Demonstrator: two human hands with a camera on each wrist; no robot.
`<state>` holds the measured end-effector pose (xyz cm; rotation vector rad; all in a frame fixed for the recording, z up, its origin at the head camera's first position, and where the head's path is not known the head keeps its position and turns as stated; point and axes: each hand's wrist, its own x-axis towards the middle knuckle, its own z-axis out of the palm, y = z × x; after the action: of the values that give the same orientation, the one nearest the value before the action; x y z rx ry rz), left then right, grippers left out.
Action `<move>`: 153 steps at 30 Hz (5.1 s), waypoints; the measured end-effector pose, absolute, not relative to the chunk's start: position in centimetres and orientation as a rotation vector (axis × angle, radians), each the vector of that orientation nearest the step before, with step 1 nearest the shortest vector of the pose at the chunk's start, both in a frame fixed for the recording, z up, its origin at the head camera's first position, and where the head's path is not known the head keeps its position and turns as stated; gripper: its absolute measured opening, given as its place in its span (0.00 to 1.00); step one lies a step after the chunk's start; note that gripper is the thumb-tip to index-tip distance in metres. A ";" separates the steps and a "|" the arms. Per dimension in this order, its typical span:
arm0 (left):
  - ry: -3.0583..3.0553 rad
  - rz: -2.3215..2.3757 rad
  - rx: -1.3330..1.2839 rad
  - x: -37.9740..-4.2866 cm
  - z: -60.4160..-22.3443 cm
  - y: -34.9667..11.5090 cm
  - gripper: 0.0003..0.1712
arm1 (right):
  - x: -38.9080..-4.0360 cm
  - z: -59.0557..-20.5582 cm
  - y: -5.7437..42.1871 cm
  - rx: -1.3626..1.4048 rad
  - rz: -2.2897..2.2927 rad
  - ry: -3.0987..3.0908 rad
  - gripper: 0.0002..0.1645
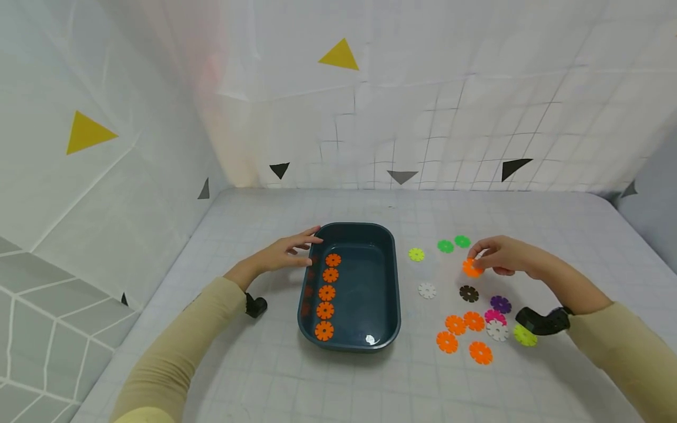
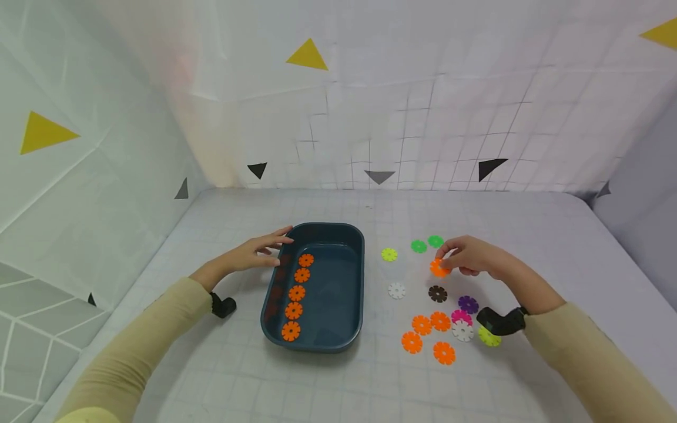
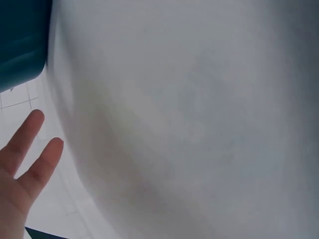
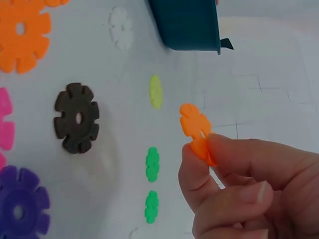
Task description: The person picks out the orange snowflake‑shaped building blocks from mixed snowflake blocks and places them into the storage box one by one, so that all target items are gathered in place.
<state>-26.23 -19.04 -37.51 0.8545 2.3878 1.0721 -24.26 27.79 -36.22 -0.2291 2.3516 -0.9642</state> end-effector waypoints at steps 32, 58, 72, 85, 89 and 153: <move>2.335 1.082 0.835 -27.1 -38.2 -19.3 0.31 | -28.6 -31.2 23.1 -0.296 -1.023 2.251 0.21; 2.335 1.070 0.820 -26.8 -37.6 -19.0 0.31 | -30.3 -28.4 17.7 -0.404 -0.995 2.269 0.19; 2.330 1.078 0.814 -26.7 -37.5 -19.0 0.31 | -30.8 -28.5 14.4 -0.429 -0.990 2.293 0.16; 2.330 1.084 0.822 -26.5 -37.4 -19.0 0.31 | -30.8 -29.8 11.5 -0.483 -1.053 2.224 0.18; 2.331 1.077 0.831 -26.5 -37.3 -18.9 0.31 | -30.9 -30.2 10.9 -0.497 -1.070 2.209 0.19; 2.333 1.047 0.853 -28.4 -39.8 -19.9 0.32 | -31.0 -36.3 5.0 -0.304 -0.835 2.269 0.17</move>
<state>-28.42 -19.87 -39.82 0.8532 2.3325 1.0474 -31.04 4.96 -36.30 -0.3035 2.2687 -0.8348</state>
